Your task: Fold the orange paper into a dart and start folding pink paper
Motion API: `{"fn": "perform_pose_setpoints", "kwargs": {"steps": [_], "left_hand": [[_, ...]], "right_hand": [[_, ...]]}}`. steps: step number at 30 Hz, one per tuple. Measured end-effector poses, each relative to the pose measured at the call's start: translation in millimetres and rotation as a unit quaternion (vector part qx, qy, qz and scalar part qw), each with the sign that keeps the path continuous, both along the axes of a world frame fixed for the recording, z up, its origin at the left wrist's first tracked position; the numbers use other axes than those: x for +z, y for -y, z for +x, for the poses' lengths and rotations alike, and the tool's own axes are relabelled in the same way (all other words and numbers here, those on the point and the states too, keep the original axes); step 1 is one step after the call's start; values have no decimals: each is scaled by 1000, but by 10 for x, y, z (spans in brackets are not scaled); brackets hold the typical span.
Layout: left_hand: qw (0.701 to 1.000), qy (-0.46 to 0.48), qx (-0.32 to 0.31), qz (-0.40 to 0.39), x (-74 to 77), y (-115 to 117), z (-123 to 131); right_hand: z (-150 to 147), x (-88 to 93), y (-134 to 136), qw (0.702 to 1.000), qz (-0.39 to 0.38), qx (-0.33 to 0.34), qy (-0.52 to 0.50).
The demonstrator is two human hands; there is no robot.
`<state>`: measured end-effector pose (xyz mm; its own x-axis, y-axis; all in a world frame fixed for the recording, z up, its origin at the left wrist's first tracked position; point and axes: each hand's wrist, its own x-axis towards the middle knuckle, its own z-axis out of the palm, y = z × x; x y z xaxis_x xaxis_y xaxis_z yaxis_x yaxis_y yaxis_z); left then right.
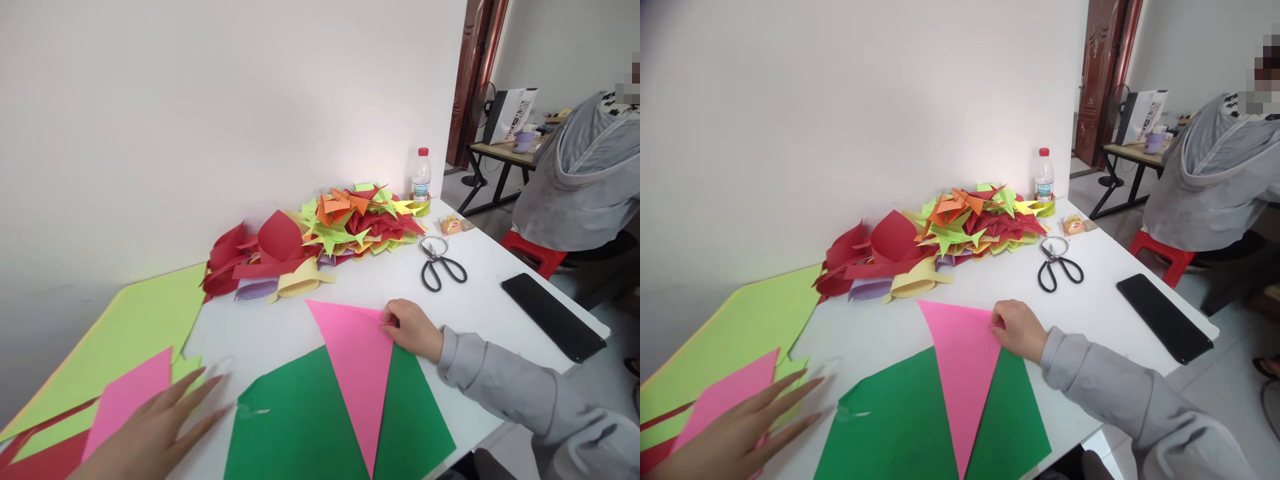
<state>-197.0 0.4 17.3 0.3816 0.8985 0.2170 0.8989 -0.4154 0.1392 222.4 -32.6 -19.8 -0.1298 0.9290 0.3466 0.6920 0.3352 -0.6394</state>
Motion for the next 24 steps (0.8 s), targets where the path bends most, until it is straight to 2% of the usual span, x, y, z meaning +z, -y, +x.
{"fn": "perform_pose_setpoints", "kwargs": {"steps": [2, 4, 6, 8, 9, 11, 13, 16, 18, 21, 22, 24], "left_hand": [[995, -50, -10, -83, -6, 35, 187], [999, -18, -33, -35, 82, 112, 438], [993, 26, -115, 29, 239, 206, 767], [975, 48, -198, 86, 396, 286, 1144], [967, 66, -218, 118, 450, 312, 1331], [945, 101, -277, 138, 475, 332, 1655], [934, 109, -334, 68, 387, 312, 1868], [900, 153, -401, -72, 120, 243, 1963], [882, 208, -408, -111, -65, 192, 1923], [910, 213, -336, -117, -263, 124, 1808], [915, 207, -326, -116, -304, 108, 1768], [908, 198, -350, -118, -352, 98, 1690]], "right_hand": [[31, 42, -2, 999, 29, -9, -12], [71, 113, 16, 991, 125, -25, -31], [101, 198, 54, 967, 254, -14, -28], [102, 275, 109, 939, 340, 46, 13], [89, 303, 139, 926, 363, 92, 43], [44, 337, 195, 899, 390, 175, 93], [-6, 352, 242, 877, 405, 229, 119], [-45, 374, 305, 867, 403, 260, 135], [-48, 396, 353, 867, 391, 273, 142], [-37, 430, 421, 874, 356, 308, 126], [-24, 442, 434, 882, 329, 320, 106], [26, 469, 429, 908, 243, 337, 50]]}}
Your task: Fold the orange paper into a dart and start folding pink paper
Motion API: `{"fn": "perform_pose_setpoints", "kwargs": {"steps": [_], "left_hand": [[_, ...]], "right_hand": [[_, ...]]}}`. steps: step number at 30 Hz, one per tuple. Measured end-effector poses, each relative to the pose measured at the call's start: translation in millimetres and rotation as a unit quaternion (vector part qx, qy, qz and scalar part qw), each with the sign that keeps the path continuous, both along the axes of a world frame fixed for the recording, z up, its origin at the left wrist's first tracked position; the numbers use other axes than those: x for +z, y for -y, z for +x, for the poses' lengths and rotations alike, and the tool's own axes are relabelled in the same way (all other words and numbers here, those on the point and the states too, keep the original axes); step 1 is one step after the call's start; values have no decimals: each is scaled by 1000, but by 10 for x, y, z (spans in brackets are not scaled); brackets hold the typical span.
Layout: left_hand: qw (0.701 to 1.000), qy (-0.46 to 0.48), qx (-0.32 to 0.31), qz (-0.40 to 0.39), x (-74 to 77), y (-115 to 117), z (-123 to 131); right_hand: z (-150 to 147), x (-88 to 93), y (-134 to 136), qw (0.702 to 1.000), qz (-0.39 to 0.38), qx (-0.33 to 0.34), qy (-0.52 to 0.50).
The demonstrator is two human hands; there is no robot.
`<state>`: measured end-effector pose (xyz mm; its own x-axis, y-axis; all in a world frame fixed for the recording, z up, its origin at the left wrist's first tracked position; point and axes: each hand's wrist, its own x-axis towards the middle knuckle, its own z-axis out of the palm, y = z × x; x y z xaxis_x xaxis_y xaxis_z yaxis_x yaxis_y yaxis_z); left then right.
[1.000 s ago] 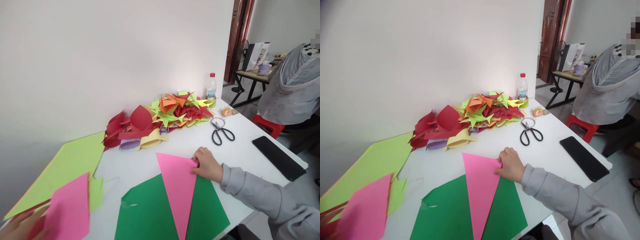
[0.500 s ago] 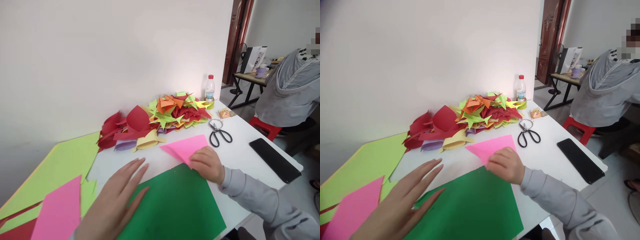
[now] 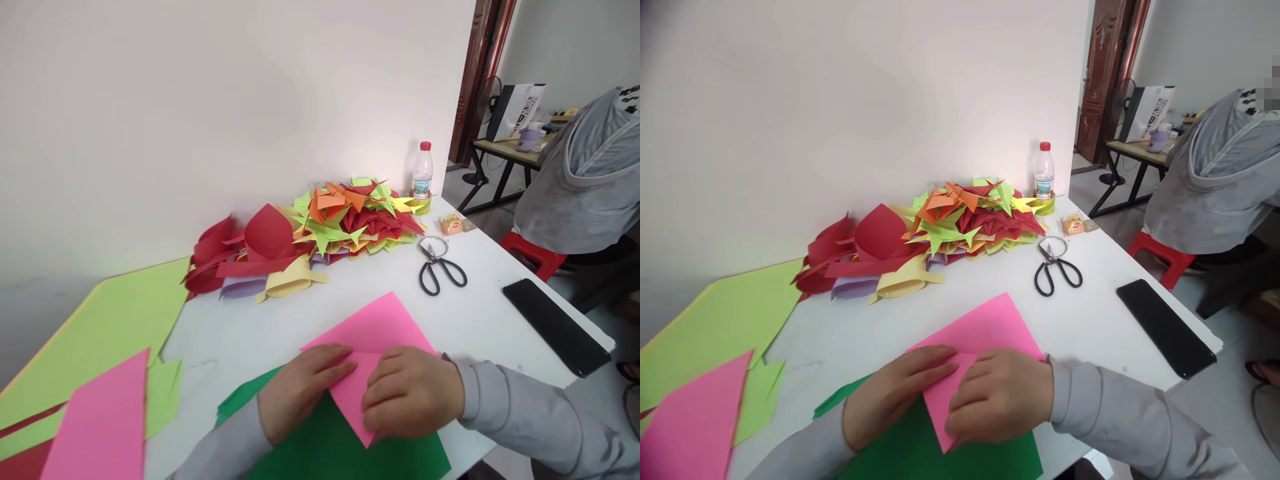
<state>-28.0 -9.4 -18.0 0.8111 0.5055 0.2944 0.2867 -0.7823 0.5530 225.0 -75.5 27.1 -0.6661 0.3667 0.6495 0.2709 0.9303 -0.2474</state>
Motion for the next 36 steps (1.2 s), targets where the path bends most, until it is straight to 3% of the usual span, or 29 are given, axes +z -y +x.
{"fn": "perform_pose_setpoints", "kwargs": {"steps": [3, 5, 11, 16, 20, 23, 28, 32, 36], "left_hand": [[998, 38, 50, -14, -2, 46, -114], [994, 64, 80, -32, 17, 92, -193], [991, 113, 75, 10, -50, 63, -409], [993, 70, 5, 95, -122, -126, -494], [995, 83, -42, 39, -137, -250, -572], [997, 63, -25, -35, -165, -259, -640], [993, 67, 34, -90, -152, -160, -661], [986, 68, 73, -136, -15, -61, -562], [969, 54, 163, -177, 171, 31, -410]], "right_hand": [[134, 25, -90, 982, -188, -10, 1], [222, 1, -174, 968, -249, -11, 42], [280, -170, -254, 955, -208, -85, 194], [288, -111, -249, 925, -259, -96, 261], [329, -63, -295, 916, -305, -77, 250], [383, -54, -342, 906, -363, -44, 216], [484, -7, -414, 883, -435, 32, 172], [512, 49, -435, 885, -434, 57, 159], [474, 28, -427, 873, -470, 36, 126]]}}
